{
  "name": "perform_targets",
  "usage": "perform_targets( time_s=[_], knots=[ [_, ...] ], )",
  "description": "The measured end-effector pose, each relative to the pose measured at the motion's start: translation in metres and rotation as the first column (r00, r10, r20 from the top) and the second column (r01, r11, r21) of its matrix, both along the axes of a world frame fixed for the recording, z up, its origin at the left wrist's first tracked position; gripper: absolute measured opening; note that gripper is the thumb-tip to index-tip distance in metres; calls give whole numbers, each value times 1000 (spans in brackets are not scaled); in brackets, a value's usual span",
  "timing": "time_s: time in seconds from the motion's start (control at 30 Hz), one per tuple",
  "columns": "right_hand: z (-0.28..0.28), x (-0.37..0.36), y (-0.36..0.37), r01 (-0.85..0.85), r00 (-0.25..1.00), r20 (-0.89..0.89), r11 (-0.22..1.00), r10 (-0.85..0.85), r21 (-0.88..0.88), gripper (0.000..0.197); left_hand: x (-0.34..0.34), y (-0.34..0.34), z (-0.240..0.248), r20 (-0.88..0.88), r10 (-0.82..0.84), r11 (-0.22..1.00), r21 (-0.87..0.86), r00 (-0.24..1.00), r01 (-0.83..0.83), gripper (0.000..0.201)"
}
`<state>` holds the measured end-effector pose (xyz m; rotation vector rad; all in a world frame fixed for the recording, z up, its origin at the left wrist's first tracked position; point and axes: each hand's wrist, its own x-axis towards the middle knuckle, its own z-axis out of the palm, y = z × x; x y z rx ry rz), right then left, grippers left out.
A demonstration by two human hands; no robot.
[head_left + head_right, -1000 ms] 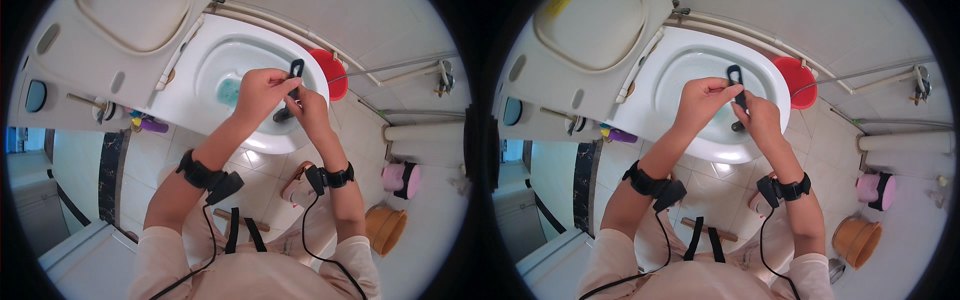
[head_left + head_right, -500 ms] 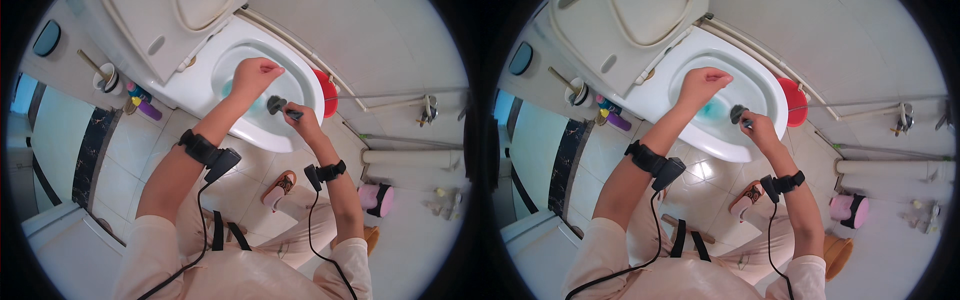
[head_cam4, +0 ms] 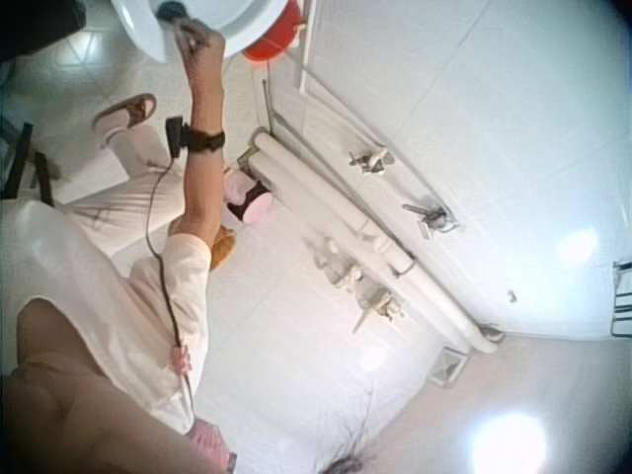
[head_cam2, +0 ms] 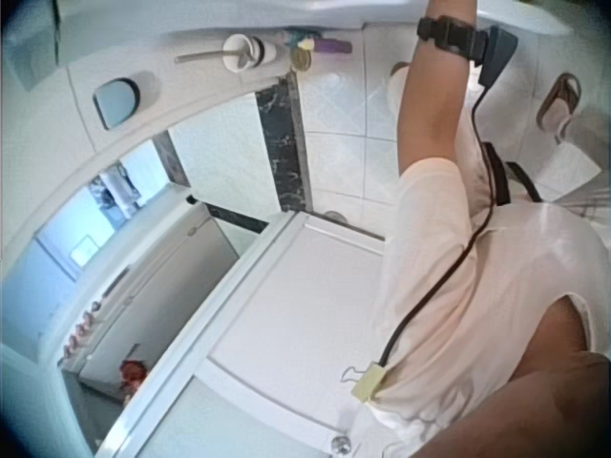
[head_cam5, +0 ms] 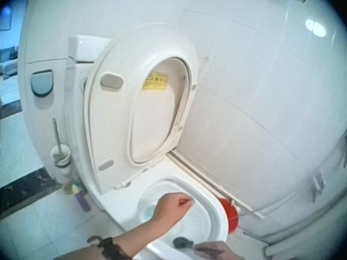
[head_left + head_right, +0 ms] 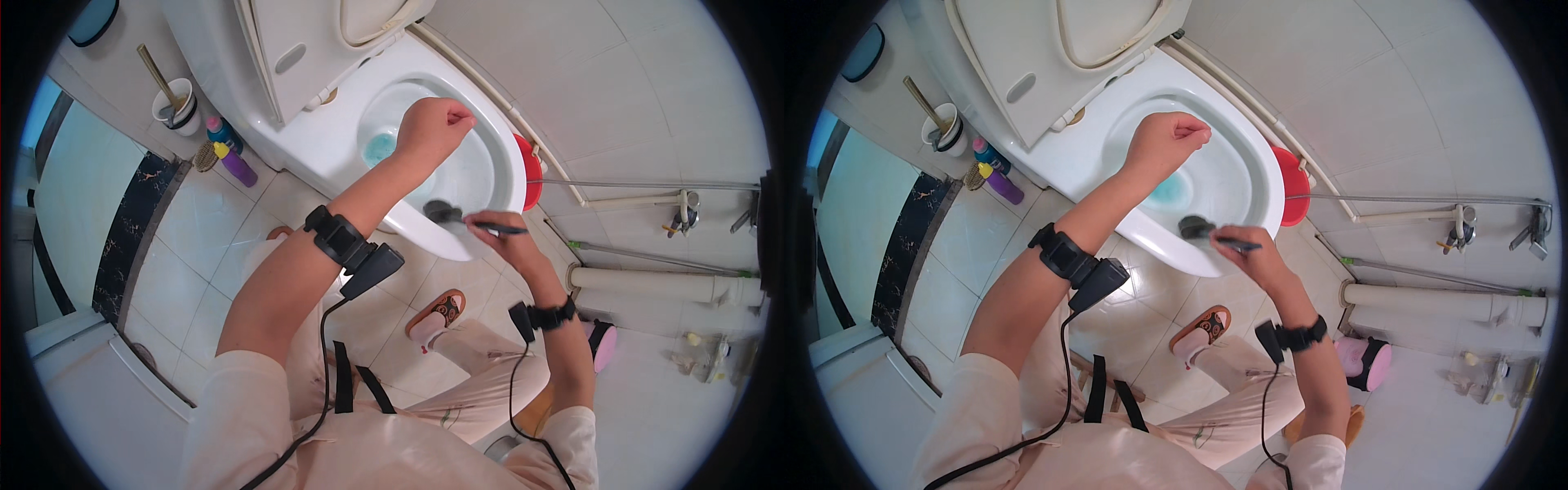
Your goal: The person scrubs the interior of a toilet bowl using a brush, moving the brush around the water line and deeper into the drain area while blue cleaning liquid is present.
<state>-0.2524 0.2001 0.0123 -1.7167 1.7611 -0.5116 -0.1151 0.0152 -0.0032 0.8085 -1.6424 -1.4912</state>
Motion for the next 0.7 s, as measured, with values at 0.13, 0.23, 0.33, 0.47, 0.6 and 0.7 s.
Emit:
perform_targets(
  time_s=[0.13,0.23,0.33,0.47,0.6,0.7],
  knots=[
    [21,-6,-7,-119,973,-188,990,132,83,21,6,-7,-4,32,-29,1000,-9,999,29,17],
    [-4,-37,-19,-293,877,-406,956,258,-26,26,0,2,-4,41,-60,998,-3,997,60,18],
    [-15,-42,-21,-425,790,-513,903,334,-66,25,2,1,-3,41,2,997,-76,999,1,15],
    [10,-30,8,-315,894,-292,940,339,129,26,3,-2,-4,40,27,995,-100,999,-23,15],
    [50,-23,2,-136,989,-49,983,143,121,21,10,-4,-7,67,11,994,-108,998,-3,14],
    [34,-51,-10,-168,955,-239,984,175,49,21,5,2,-3,123,-73,996,-44,990,79,18]
  ],
)
